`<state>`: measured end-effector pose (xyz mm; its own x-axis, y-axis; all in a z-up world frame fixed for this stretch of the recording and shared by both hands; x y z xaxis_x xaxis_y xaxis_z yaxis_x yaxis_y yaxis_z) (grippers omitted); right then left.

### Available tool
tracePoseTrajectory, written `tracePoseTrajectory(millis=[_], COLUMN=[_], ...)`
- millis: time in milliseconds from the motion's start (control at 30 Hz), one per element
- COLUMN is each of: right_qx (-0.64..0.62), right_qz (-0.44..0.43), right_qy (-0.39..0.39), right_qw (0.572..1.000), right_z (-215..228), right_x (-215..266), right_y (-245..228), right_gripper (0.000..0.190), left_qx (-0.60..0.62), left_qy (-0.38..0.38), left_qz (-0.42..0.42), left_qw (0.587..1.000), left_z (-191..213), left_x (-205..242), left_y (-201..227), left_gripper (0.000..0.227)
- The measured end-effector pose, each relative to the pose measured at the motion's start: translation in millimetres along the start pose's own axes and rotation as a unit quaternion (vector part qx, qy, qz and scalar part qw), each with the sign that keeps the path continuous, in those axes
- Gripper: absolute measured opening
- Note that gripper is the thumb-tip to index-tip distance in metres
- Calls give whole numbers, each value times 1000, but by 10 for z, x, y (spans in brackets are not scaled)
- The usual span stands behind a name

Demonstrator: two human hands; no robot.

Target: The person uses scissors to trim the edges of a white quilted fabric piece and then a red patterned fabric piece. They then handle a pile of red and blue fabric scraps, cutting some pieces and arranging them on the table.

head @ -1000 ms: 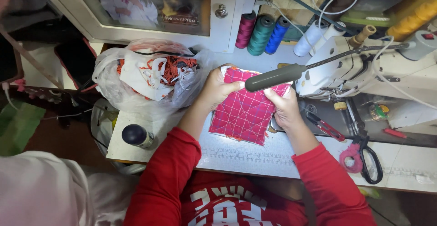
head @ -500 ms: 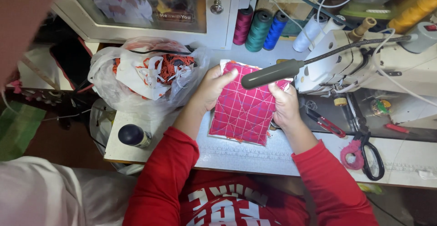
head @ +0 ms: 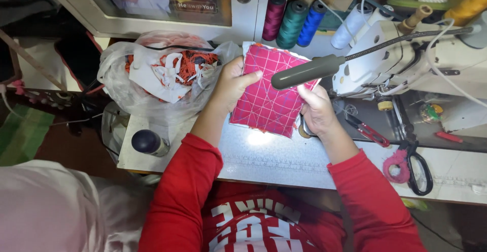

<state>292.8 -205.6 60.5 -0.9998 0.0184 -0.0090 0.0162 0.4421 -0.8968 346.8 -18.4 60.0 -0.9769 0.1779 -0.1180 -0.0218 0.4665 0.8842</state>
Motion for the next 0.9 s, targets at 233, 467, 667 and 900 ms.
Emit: tracePoseTrajectory(millis=[233, 467, 667, 900], right_qx=[59, 74, 49, 104], right_qz=[-25, 60, 24, 32], right_qy=[-7, 33, -6, -17], right_qw=[998, 995, 998, 994], right_z=[80, 215, 210, 266], right_x=[-34, -86, -91, -145], right_y=[90, 12, 88, 147], right_gripper=[26, 21, 30, 37], left_qx=[32, 15, -2, 64], left_qy=[24, -13, 21, 36], left_qz=[-13, 20, -25, -4], left_qw=[999, 1000, 999, 997], left_z=[-9, -115, -100, -138], left_x=[-7, 80, 24, 87], left_y=[124, 38, 67, 168], left_gripper=[20, 38, 30, 21])
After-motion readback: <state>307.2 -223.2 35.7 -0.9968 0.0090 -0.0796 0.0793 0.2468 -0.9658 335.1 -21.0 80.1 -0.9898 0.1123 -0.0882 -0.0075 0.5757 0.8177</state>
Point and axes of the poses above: each hand's wrist, its own x-axis away from the middle knuckle, its own z-axis out of the back of the hand, y = z × x, the point moved 7 cm from there along -x, towards the middle knuckle, and after that the axes turned 2 degrees about y, right-handed, at the moved point
